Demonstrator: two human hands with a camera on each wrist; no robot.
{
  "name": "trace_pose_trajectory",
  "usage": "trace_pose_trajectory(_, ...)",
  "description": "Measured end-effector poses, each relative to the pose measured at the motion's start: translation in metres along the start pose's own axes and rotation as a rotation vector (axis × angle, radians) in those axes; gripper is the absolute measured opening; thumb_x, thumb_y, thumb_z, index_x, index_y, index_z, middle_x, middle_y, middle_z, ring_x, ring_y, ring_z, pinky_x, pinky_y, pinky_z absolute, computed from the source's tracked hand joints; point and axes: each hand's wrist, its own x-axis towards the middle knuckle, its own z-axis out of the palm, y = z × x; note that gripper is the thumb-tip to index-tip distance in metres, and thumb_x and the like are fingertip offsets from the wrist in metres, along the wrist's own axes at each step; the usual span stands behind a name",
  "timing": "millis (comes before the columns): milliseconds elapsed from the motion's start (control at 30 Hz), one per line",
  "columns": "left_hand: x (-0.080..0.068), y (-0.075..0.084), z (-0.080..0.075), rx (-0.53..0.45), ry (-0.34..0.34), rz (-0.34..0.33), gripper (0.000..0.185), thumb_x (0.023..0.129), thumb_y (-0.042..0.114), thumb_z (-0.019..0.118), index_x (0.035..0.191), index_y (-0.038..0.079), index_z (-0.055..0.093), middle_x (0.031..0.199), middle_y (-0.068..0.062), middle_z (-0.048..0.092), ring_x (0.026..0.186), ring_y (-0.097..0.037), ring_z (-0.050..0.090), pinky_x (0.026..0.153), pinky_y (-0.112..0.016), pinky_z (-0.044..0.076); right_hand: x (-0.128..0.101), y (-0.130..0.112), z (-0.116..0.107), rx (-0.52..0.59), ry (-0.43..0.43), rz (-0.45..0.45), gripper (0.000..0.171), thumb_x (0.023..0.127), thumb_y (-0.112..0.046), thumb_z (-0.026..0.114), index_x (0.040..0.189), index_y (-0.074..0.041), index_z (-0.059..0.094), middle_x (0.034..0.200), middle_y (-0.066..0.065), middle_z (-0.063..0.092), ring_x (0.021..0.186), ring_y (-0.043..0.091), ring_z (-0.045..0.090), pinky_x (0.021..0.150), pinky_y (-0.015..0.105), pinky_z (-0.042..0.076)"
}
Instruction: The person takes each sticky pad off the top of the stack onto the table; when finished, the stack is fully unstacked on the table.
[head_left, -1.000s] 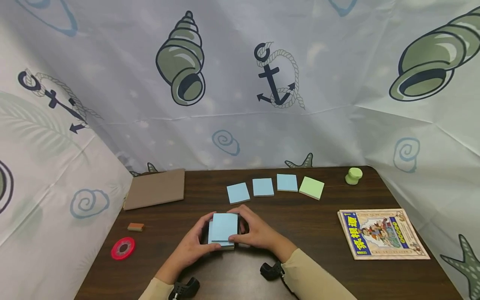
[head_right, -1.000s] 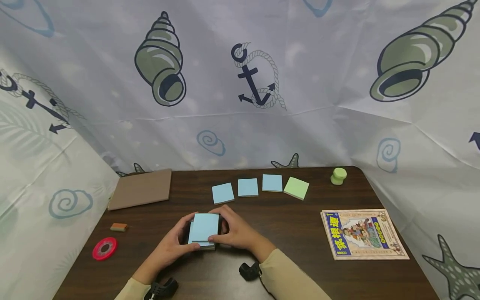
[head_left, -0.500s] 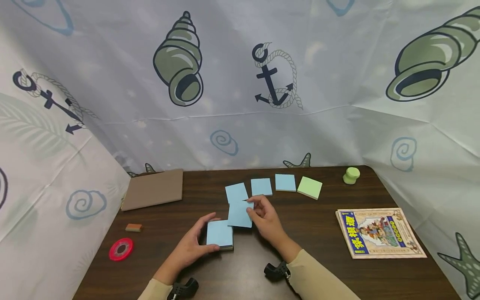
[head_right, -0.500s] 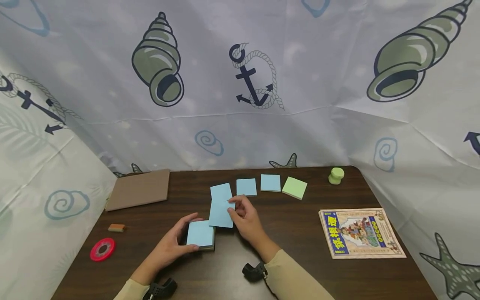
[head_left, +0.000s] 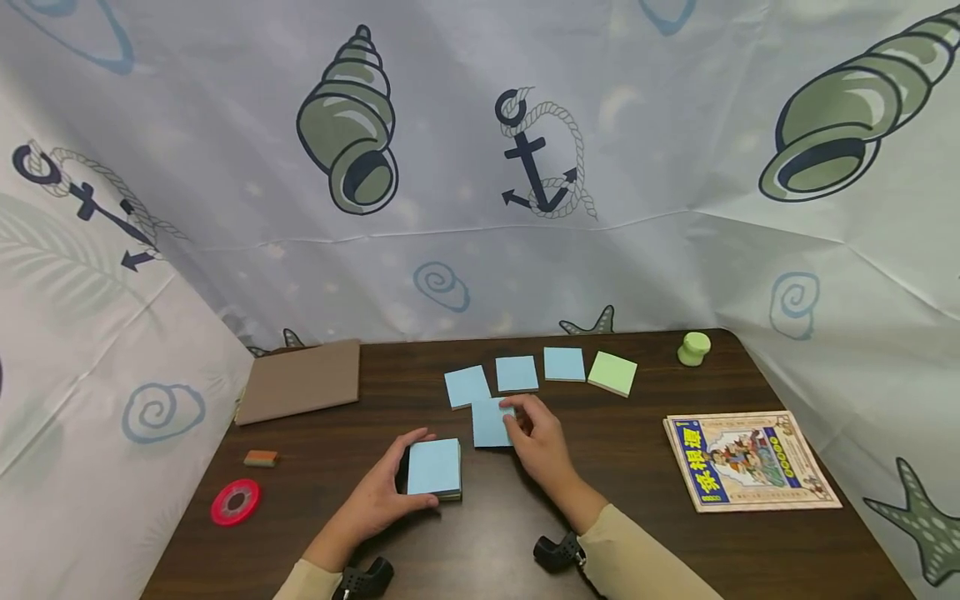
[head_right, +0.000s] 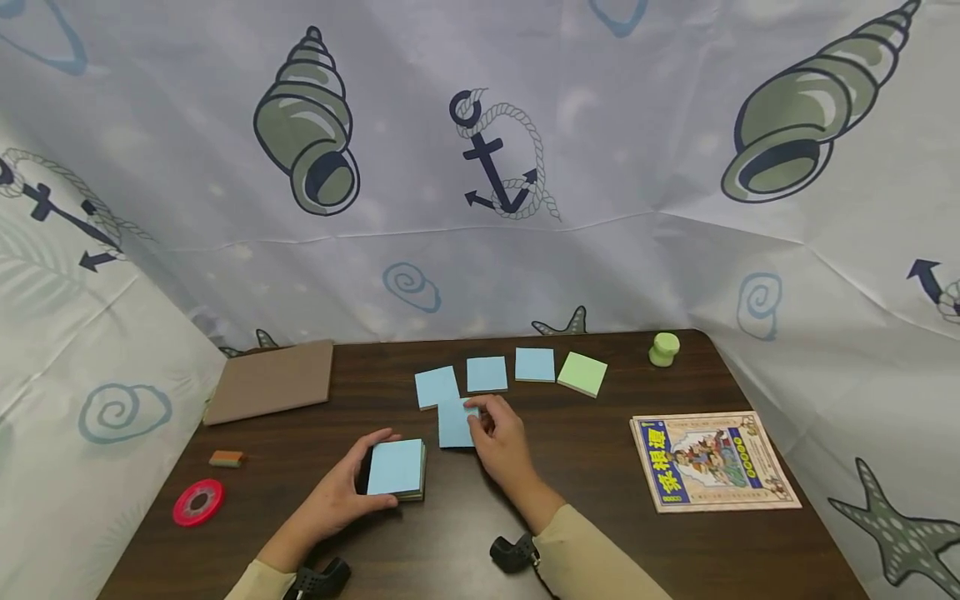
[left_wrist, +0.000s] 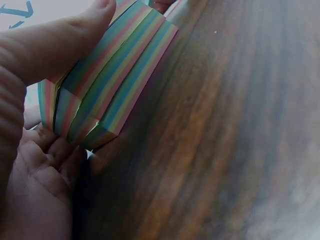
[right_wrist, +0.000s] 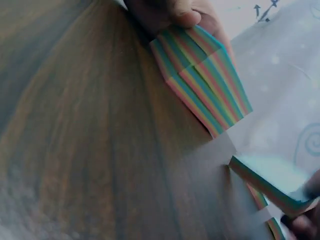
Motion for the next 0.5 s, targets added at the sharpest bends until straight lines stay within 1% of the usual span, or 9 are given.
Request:
trace_pose_trajectory(100, -0.0003, 0.0025, -0.0009, -0.007, -0.002, -0.016, 0.106, 0.082, 0.026, 0.098, 0.166, 0.009, 0.036, 0.165, -0.01, 0.053, 0.129, -0.013, 0.057, 0.105, -0.02, 0.041, 0.0022, 0.0013, 0.0001, -0.118, 0.01, 0.034, 0.022, 0.099, -0.005, 0.077, 0.12, -0.012, 0.077, 0.094, -0.002, 0.063, 0.085, 0.011, 0.055, 0.077, 0.028, 0.047)
trace_pose_trajectory(167, -0.0005, 0.0034, -0.0013, -0.016, -0.011, -0.035, 0.107, 0.082, 0.026, 0.098, 0.167, 0.011, 0.036, 0.166, -0.008, 0.052, 0.131, -0.012, 0.056, 0.106, -0.02, 0.04, 0.0025, 0.0019, -0.0003, -0.179, 0.003, 0.032, 0.023, 0.099, -0.006, 0.077, 0.121, -0.013, 0.077, 0.091, -0.002, 0.061, 0.087, 0.014, 0.052, 0.079, 0.031, 0.044)
trace_pose_trajectory(200, -0.0004, 0.0035, -0.0014, -0.02, -0.014, -0.045, 0.107, 0.082, 0.027, 0.098, 0.167, 0.012, 0.036, 0.166, -0.007, 0.052, 0.131, -0.011, 0.056, 0.106, -0.02, 0.04, 0.0024, 0.0023, -0.0006, -0.209, -0.005, 0.019, 0.023, 0.099, -0.007, 0.077, 0.121, -0.014, 0.077, 0.092, 0.0, 0.063, 0.088, 0.015, 0.051, 0.08, 0.033, 0.044)
trace_pose_trajectory(267, -0.0002, 0.0043, -0.0016, -0.029, -0.02, -0.059, 0.107, 0.082, 0.027, 0.098, 0.168, 0.013, 0.035, 0.167, -0.006, 0.052, 0.132, -0.013, 0.056, 0.107, -0.02, 0.04, 0.0019, 0.0033, -0.0007, -0.261, -0.025, -0.014, 0.023, 0.099, -0.01, 0.077, 0.122, -0.015, 0.077, 0.096, 0.004, 0.068, 0.09, 0.019, 0.052, 0.084, 0.038, 0.044)
trace_pose_trajectory(367, -0.0004, 0.0046, -0.0019, -0.032, -0.025, -0.071, 0.107, 0.083, 0.028, 0.098, 0.168, 0.014, 0.035, 0.167, -0.006, 0.052, 0.132, -0.015, 0.056, 0.107, -0.021, 0.04, 0.0009, 0.0044, -0.0003, -0.317, -0.051, -0.056, 0.025, 0.099, -0.014, 0.078, 0.124, -0.015, 0.077, 0.107, 0.009, 0.073, 0.096, 0.023, 0.053, 0.088, 0.043, 0.041)
trace_pose_trajectory(433, -0.0008, 0.0046, -0.0018, -0.025, -0.023, -0.068, 0.106, 0.083, 0.028, 0.098, 0.168, 0.013, 0.036, 0.167, -0.007, 0.052, 0.132, -0.016, 0.056, 0.107, -0.021, 0.041, 0.0006, 0.0041, 0.0003, -0.352, -0.06, -0.074, 0.026, 0.099, -0.017, 0.079, 0.125, -0.016, 0.078, 0.113, 0.009, 0.073, 0.1, 0.026, 0.055, 0.089, 0.045, 0.039)
trace_pose_trajectory(467, -0.0009, 0.0046, -0.0016, -0.024, -0.022, -0.075, 0.106, 0.083, 0.027, 0.098, 0.168, 0.013, 0.036, 0.167, -0.007, 0.052, 0.131, -0.015, 0.056, 0.106, -0.021, 0.041, 0.0003, 0.0032, 0.0004, -0.368, -0.068, -0.073, 0.027, 0.099, -0.018, 0.079, 0.126, -0.017, 0.078, 0.115, 0.008, 0.072, 0.102, 0.026, 0.055, 0.089, 0.045, 0.038)
trace_pose_trajectory(500, -0.0012, 0.0038, -0.0014, -0.018, -0.021, -0.07, 0.105, 0.084, 0.027, 0.097, 0.168, 0.013, 0.036, 0.166, -0.008, 0.052, 0.131, -0.015, 0.056, 0.106, -0.021, 0.041, 0.0001, 0.0022, 0.0006, -0.391, -0.076, -0.071, 0.028, 0.099, -0.019, 0.08, 0.127, -0.018, 0.078, 0.117, 0.007, 0.072, 0.103, 0.027, 0.055, 0.088, 0.045, 0.036)
